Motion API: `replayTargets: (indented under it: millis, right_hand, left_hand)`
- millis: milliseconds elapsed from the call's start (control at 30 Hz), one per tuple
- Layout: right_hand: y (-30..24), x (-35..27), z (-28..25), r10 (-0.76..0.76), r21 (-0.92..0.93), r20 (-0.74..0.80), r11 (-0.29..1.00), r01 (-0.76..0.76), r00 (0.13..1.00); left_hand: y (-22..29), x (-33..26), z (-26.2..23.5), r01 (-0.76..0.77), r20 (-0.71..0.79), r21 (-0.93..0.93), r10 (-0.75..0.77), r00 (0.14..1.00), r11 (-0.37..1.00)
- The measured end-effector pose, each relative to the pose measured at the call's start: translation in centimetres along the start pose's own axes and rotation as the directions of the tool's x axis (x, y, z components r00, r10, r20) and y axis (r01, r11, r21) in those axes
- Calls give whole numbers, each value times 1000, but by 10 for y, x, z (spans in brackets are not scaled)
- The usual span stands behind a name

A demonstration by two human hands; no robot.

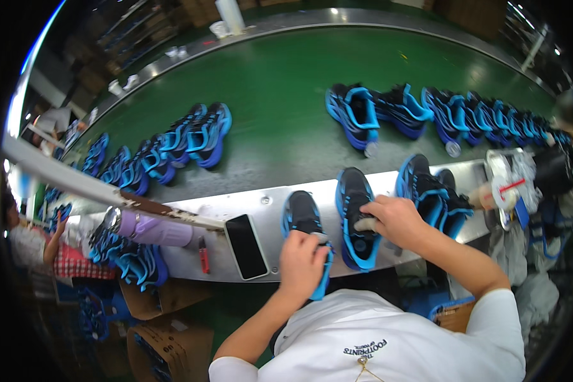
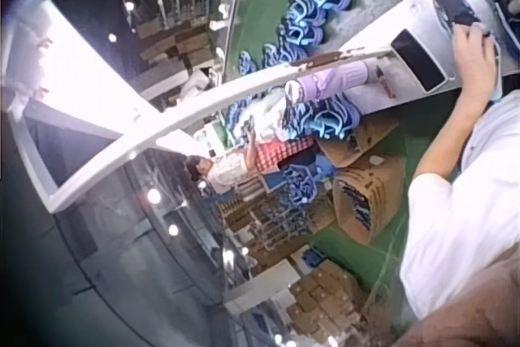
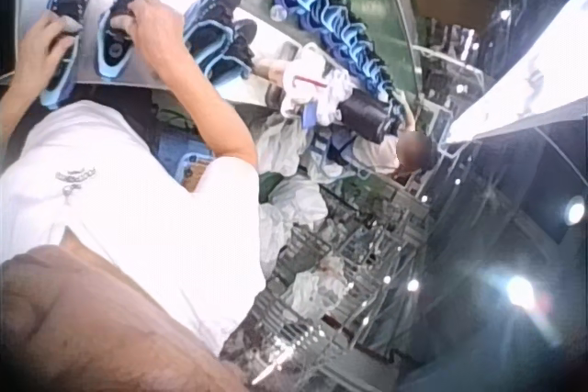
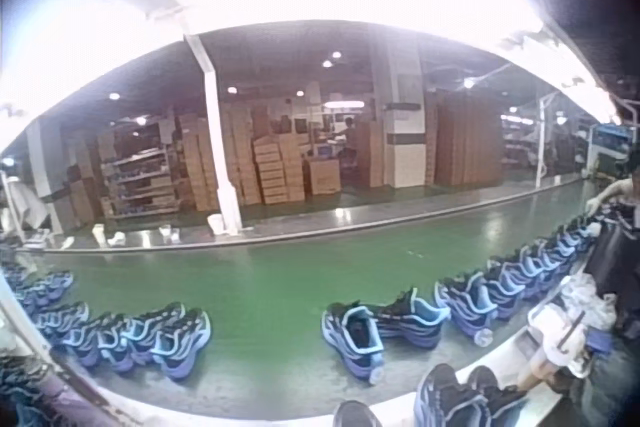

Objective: The person cleans shoes along a production line by rubbing the dials and collar edges of each shoe by hand, then placing them onto the conveyor belt.

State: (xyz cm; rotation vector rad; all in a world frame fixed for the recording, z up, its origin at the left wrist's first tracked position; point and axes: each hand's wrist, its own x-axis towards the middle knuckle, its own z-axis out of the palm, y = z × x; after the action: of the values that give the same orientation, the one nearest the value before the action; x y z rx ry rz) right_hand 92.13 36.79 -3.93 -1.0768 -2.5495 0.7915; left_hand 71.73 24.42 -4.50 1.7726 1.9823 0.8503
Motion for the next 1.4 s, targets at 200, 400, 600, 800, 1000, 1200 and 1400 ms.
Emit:
replayTargets:
  millis: [200, 400, 600, 800, 1000, 1200, 1400]
  right_hand:
    - [19, 6, -4, -16, 214, 119, 977, -10, 993]
    - [28, 8, -13, -126, 340, 158, 938, 66, 979]
    - [28, 3, -3, -19, 201, 122, 980, -6, 992]
    - [28, 3, 1, -17, 336, 126, 942, -27, 992]
    - [47, 5, -3, -130, 422, 161, 905, 51, 978]
    - [40, 2, -1, 18, 285, 131, 957, -56, 991]
    - [30, -5, 7, 64, 265, 87, 960, -85, 994]
  left_hand:
    - [20, 13, -17, -154, 102, 16, 152, 983, 988]
    - [50, -2, 23, 651, 649, -558, -218, 729, 514]
    - [45, 12, 60, 794, 784, -604, -236, 575, -70]
    - [56, 11, 69, 760, 720, -648, -356, 596, -39]
    - [62, 19, 68, 794, 740, -607, -376, 557, -19]
    - [59, 19, 70, 795, 748, -606, -358, 558, -28]
    - [60, 18, 69, 799, 752, -600, -369, 547, -39]
